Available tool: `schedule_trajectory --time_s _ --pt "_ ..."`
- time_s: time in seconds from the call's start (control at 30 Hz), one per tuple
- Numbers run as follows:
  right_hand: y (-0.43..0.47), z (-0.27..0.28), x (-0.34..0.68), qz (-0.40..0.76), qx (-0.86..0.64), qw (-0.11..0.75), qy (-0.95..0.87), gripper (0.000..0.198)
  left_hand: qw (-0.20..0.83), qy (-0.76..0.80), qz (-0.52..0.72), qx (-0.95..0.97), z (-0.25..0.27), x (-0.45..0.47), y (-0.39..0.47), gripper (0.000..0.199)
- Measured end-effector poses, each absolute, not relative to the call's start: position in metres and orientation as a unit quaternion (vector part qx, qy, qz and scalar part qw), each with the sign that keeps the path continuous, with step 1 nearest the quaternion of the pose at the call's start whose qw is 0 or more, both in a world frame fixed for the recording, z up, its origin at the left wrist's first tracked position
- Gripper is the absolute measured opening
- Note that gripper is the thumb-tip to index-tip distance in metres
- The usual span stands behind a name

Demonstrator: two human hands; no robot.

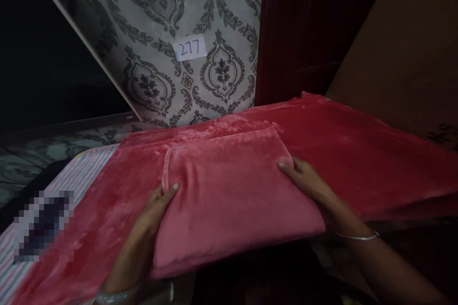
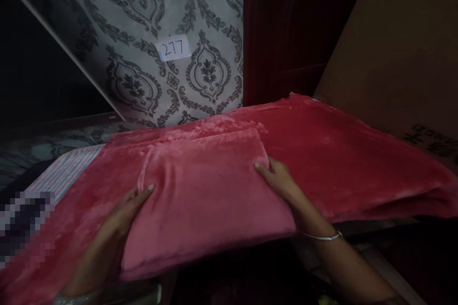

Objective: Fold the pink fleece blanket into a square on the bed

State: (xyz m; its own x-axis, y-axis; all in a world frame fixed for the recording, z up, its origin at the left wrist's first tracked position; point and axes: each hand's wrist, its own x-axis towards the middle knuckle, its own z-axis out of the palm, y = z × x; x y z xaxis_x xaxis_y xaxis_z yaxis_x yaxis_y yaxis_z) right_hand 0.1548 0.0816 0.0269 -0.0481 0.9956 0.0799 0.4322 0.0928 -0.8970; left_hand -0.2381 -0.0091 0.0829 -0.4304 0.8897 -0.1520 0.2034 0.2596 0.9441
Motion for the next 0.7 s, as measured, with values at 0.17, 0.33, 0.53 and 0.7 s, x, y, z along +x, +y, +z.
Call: schedule_trajectory --time_s 0.17,0.33,0.53,0.7 --pt "0.089 0.009 0.151 0.291 -0.590 0.451 -0.603 0.045 0.284 0.737 0.450 0.417 0.075 -0.245 -0.004 0.070" --pt "0.084 0.013 0.157 0.386 -0.572 0.423 -0.588 0.055 0.321 0.720 0.489 0.372 0.071 -0.249 -0.017 0.058" --pt "0.048 0.027 0.178 0.419 -0.567 0.408 -0.580 0.061 0.464 0.685 0.494 0.267 0.074 -0.257 -0.046 0.072" --pt "0.015 0.011 0.176 0.362 -0.594 0.434 -0.573 0.076 0.373 0.748 0.476 0.272 0.068 -0.251 -0.066 0.075"
